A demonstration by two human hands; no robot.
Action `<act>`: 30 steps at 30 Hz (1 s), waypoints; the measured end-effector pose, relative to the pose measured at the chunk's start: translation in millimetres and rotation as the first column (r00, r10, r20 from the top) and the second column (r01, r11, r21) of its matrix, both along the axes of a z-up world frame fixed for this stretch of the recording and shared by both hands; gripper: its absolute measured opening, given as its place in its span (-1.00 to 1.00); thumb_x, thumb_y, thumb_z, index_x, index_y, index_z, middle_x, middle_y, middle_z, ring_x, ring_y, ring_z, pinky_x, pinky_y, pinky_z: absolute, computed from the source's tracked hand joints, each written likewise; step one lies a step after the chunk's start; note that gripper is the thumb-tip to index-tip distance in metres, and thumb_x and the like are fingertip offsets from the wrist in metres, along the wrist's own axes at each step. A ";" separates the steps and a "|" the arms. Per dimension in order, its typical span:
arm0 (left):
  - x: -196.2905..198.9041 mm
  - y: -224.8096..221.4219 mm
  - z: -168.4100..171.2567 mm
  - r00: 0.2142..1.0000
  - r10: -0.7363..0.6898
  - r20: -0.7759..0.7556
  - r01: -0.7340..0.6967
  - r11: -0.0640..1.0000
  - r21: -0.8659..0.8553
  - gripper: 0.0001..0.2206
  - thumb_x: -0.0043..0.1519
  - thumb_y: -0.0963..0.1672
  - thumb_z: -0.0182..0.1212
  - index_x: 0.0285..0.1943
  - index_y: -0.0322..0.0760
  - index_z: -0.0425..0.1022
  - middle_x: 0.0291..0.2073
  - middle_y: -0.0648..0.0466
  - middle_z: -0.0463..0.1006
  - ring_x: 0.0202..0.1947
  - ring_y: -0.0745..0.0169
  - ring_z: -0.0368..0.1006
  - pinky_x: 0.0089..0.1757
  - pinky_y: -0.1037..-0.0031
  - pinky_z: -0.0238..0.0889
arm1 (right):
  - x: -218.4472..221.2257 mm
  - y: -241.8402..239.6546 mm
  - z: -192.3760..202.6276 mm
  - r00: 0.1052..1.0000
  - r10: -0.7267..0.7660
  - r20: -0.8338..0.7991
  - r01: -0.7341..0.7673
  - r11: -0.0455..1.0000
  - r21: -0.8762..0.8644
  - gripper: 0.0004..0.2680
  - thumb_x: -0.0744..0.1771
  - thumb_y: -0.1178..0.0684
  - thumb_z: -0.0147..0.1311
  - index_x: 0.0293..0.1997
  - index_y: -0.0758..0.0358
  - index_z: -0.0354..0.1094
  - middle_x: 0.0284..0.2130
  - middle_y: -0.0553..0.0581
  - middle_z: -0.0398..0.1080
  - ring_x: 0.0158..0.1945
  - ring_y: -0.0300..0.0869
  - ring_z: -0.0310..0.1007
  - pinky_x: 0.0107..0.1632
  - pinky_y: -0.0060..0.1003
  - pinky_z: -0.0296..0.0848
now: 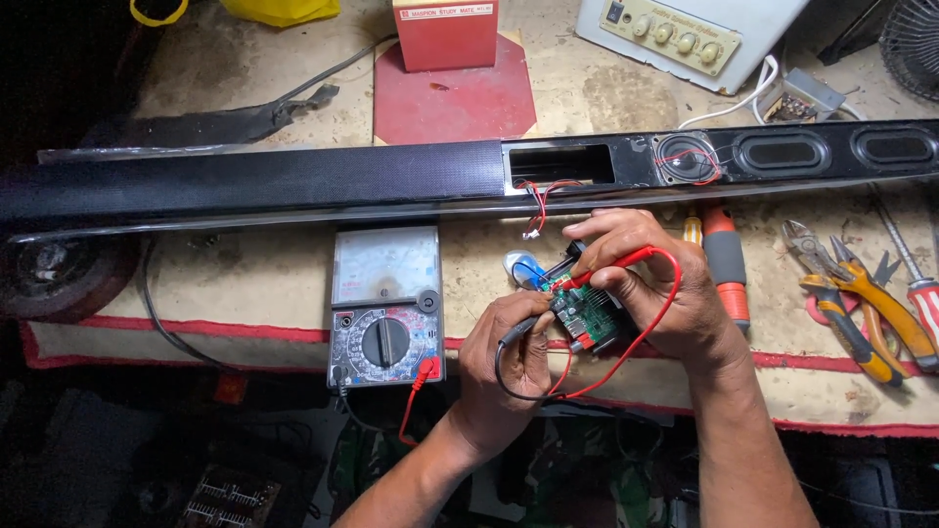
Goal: Testing a circuit board from a soundbar using an analog multimeter to diagnose faults.
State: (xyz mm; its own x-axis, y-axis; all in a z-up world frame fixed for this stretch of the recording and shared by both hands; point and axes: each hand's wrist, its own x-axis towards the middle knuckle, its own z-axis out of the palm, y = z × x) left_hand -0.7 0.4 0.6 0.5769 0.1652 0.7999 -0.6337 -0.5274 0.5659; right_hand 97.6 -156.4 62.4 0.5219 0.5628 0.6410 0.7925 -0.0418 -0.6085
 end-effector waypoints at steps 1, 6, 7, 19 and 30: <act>-0.4 0.2 0.7 1.000 0.000 -0.007 0.000 1.000 -0.001 -0.90 0.40 -0.25 0.06 0.03 -0.45 0.36 -0.14 -0.17 0.55 -0.12 -0.08 0.59 -0.03 0.26 0.52 | 0.1 0.0 0.4 1.000 0.007 0.001 -0.007 1.000 0.002 -0.83 0.42 -0.02 -0.07 -0.23 0.22 0.35 -0.31 0.07 0.51 0.14 0.04 0.52 0.35 -0.01 0.39; -1.1 0.7 1.5 1.000 -0.014 -0.024 0.013 1.000 -0.021 -0.89 0.38 -0.25 0.08 0.04 -0.45 0.35 -0.14 -0.17 0.55 -0.12 -0.06 0.59 -0.03 0.29 0.52 | -0.4 -3.8 -2.6 1.000 0.021 0.007 -0.021 1.000 -0.006 -0.84 0.42 -0.03 -0.08 -0.23 0.19 0.34 -0.31 0.04 0.52 0.16 0.08 0.54 0.42 0.08 0.30; -1.2 1.1 1.5 0.999 -0.016 -0.028 0.016 0.999 -0.033 -0.90 0.38 -0.25 0.08 0.03 -0.45 0.36 -0.15 -0.16 0.55 -0.13 -0.06 0.59 -0.04 0.29 0.51 | 0.4 -4.5 -4.7 1.000 0.019 0.015 -0.019 1.000 0.025 -0.83 0.43 -0.06 -0.08 -0.21 0.18 0.32 -0.30 0.06 0.52 0.17 0.10 0.53 0.43 0.09 0.31; -1.6 3.8 1.1 0.999 -0.025 -0.026 0.024 0.999 -0.045 -0.89 0.39 -0.25 0.07 0.04 -0.46 0.37 -0.11 -0.17 0.56 -0.10 -0.10 0.59 0.00 0.24 0.52 | -9.8 1.6 1.3 0.998 -0.035 0.055 0.026 0.988 0.149 -0.86 0.43 0.01 -0.08 -0.19 0.25 0.22 -0.29 0.20 0.51 -0.01 0.10 0.60 0.34 0.09 0.46; -3.1 6.1 -0.1 0.997 -0.054 -0.062 0.050 0.996 -0.069 -0.87 0.39 -0.24 0.08 0.05 -0.47 0.39 -0.11 -0.16 0.57 -0.08 -0.11 0.60 0.01 0.24 0.53 | -38.7 -3.0 -20.7 0.957 -0.267 -0.111 0.287 0.929 0.235 -0.84 0.45 -0.03 -0.10 -0.10 0.25 0.19 -0.23 0.29 0.45 0.08 0.17 0.58 0.26 -0.01 0.54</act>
State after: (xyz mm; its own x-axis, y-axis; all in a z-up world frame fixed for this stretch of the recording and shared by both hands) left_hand -3.8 6.6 0.5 0.6354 0.1859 0.7495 -0.6208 -0.4542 0.6390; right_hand 58.9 -159.4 41.6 0.6864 0.2183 0.6937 0.7223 -0.0943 -0.6851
